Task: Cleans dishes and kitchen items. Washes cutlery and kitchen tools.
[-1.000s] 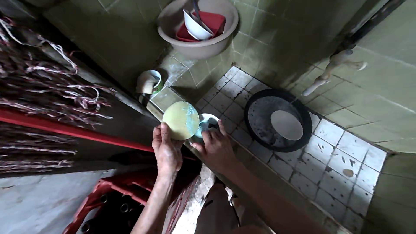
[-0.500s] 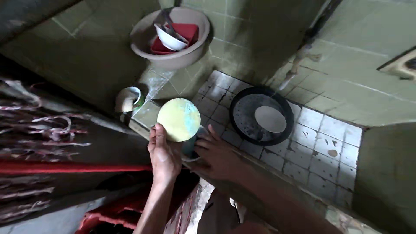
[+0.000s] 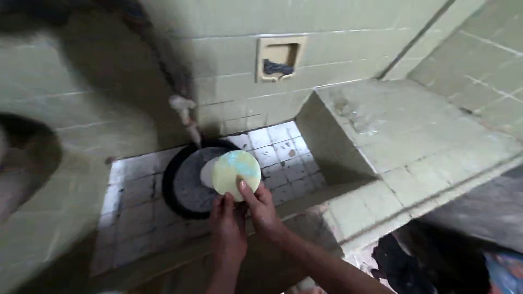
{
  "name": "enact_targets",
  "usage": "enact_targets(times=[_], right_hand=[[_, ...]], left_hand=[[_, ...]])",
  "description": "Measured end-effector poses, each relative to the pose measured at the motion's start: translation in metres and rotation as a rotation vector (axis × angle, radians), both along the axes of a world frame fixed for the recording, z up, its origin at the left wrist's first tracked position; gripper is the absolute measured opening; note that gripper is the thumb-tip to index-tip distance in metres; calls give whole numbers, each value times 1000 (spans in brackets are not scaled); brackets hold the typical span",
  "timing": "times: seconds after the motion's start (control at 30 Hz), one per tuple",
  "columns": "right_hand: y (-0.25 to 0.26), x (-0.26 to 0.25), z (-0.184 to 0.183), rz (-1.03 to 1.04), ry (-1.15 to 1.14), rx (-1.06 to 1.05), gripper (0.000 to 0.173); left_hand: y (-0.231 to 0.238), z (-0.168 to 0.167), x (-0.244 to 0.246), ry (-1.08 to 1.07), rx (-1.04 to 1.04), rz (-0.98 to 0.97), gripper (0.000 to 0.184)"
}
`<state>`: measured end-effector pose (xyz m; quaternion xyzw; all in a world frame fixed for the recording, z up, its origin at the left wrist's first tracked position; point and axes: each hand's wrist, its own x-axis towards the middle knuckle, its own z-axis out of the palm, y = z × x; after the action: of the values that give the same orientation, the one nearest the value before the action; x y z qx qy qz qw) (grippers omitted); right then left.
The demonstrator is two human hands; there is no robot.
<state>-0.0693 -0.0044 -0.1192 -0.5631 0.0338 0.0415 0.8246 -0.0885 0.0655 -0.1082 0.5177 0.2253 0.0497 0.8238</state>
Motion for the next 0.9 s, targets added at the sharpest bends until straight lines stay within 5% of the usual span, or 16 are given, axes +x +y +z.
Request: enact_targets(times=[0.1,0.27,0.43,0.53,0.7,0.9], right_hand=[[-54,16,-6,-170,108,-1,28],[-179,29,-19,-449,64,-130,28],[-277,24,-14,-732,38,-215,25],[-325,23,-16,-907,27,-163,24],[-365,11,-16,-1026,178,-17,22],[-382,-2,-13,-1005,207,122,37]], left_hand=[[-30,-15,8,28,54,-233,22],[-82,-18,35,34,200,-558,45],[-186,-14,88,35,156,-756,27],[-259,-16,118,0,168,-905,35],[-353,-20,161,155,7,-990,56],[-400,-34,188,164,-26,-952,34]])
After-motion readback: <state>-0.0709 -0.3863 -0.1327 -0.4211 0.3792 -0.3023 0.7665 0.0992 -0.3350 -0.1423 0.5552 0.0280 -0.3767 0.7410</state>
